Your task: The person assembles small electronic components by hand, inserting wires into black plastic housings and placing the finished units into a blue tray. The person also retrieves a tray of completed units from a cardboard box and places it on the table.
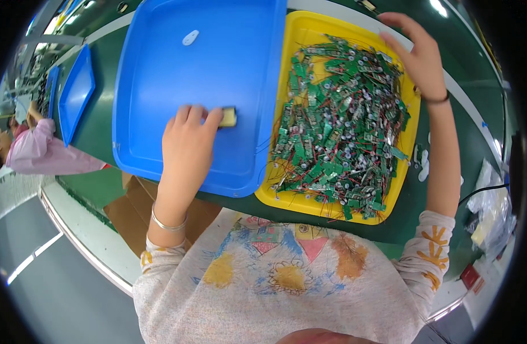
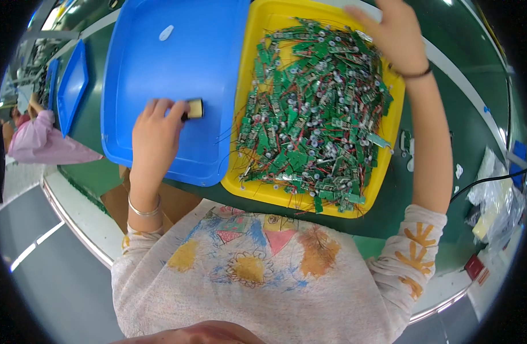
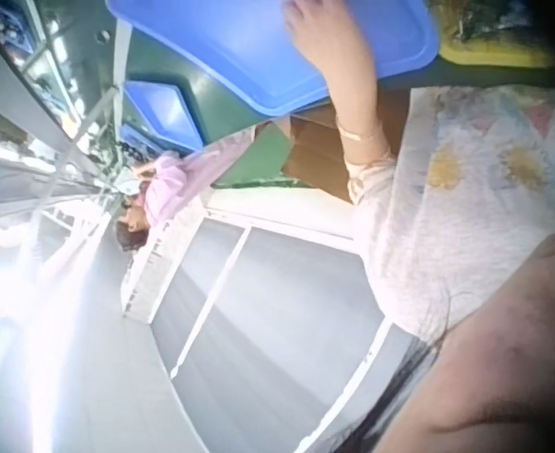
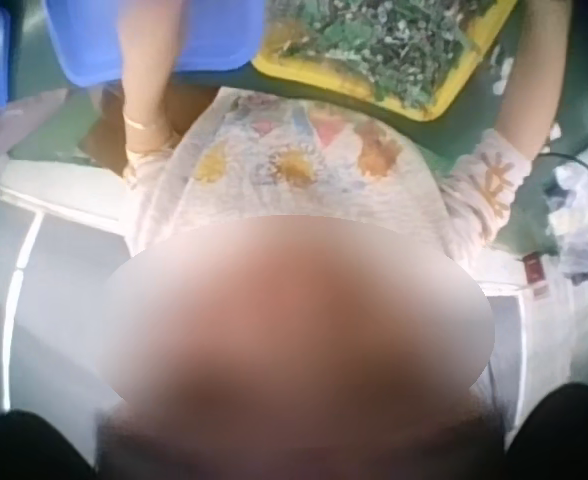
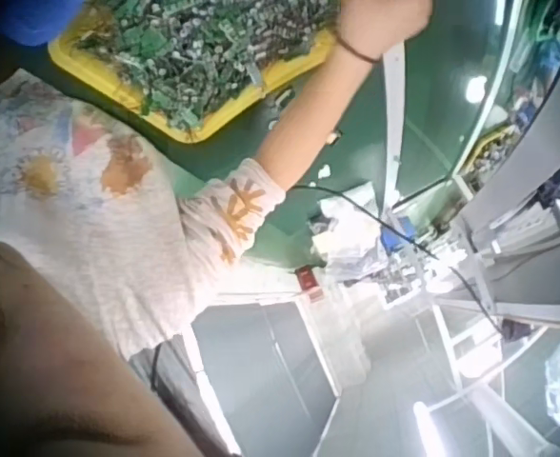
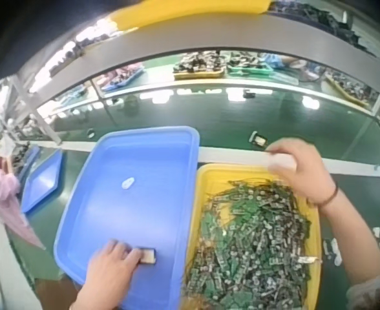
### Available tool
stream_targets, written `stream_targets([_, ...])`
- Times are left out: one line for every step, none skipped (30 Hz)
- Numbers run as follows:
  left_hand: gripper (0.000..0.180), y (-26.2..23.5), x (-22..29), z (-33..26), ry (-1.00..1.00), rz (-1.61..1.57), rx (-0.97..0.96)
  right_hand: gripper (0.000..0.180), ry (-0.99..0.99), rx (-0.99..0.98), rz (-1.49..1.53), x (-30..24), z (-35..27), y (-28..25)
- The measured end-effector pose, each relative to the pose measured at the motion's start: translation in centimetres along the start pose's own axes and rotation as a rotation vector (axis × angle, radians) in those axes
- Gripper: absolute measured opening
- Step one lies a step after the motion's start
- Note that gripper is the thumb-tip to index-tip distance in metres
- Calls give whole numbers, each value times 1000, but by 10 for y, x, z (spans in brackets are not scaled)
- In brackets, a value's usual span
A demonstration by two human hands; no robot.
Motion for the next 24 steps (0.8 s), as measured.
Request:
stream_targets([23, -7, 7, 12, 14, -21, 85, 25, -28, 0, 62, -12, -16, 3])
stream_targets([23, -17, 17, 27, 26, -45, 168, 23, 40, -88, 142, -43, -30, 5])
stream_targets([23, -29, 27, 41, 46, -69, 253, 22, -62, -121, 159, -62, -42, 7])
stream_targets([23, -38, 37, 52, 96, -100, 334, 20, -69, -205, 160, -80, -53, 10])
stream_targets([23, -44, 47, 62, 151, -134, 415, 18, -118, -183, 163, -94, -63, 15])
stream_targets([23, -48, 56, 68, 183, -197, 480, 16, -119, -234, 177, -105, -69, 22])
stream_targets([23, -50, 66, 74, 219, -264, 543, 16, -106, -232, 239, -114, -75, 29])
stream_targets([23, -51, 71, 78, 251, -330, 606, 14, -121, -252, 207, -121, -79, 35])
stream_targets([22, -50, 73, 79, 255, -387, 623, 12, -139, -228, 177, -124, -84, 44])
stream_targets([22, -46, 74, 79, 256, -443, 639, 11, -159, -206, 147, -126, -86, 51])
stream_targets([22, -41, 74, 80, 256, -499, 655, 10, -168, -206, 132, -128, -86, 53])
stream_targets([22, -36, 70, 80, 236, -516, 674, 10, -180, -207, 118, -131, -85, 56])
stream_targets([21, -30, 64, 81, 215, -533, 694, 9, -193, -208, 105, -135, -85, 58])
stream_targets([21, -23, 58, 81, 193, -550, 714, 9, -216, -240, 99, -139, -85, 61])
stream_targets([20, -16, 52, 82, 151, -610, 679, 9, -240, -275, 93, -144, -85, 64])
stream_targets([19, -11, 50, 84, 143, -699, 660, 9, -264, -309, 86, -148, -86, 67])
stream_targets([19, -9, 49, 86, 134, -788, 640, 10, -289, -255, 44, -151, -87, 69])
stream_targets([19, -8, 47, 86, 120, -870, 620, 10, -303, -261, 18, -153, -85, 71])
stream_targets([18, -6, 47, 86, 131, -871, 618, 10, -317, -266, -9, -155, -83, 71])
stream_targets([17, -5, 48, 86, 142, -871, 616, 10, -329, -271, -36, -155, -81, 71])
stream_targets([17, -4, 49, 86, 159, -875, 611, 10, -338, -257, -22, -155, -82, 73])
stream_targets([16, -3, 49, 86, 155, -882, 608, 10, -345, -243, -9, -154, -82, 74])
stream_targets([16, -3, 50, 85, 152, -890, 606, 10, -352, -229, 4, -153, -83, 75])
stream_targets([16, -3, 50, 85, 150, -900, 603, 11, -363, -247, 16, -151, -83, 74])
Point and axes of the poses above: each hand's wrist, its own z-axis towards the middle knuckle, its own y-axis out of the palm, x = y × z, the point moved 2 cm from there along z, towards the middle knuckle, and after that the axes turned 5 degrees about y, right-handed, at the moved point
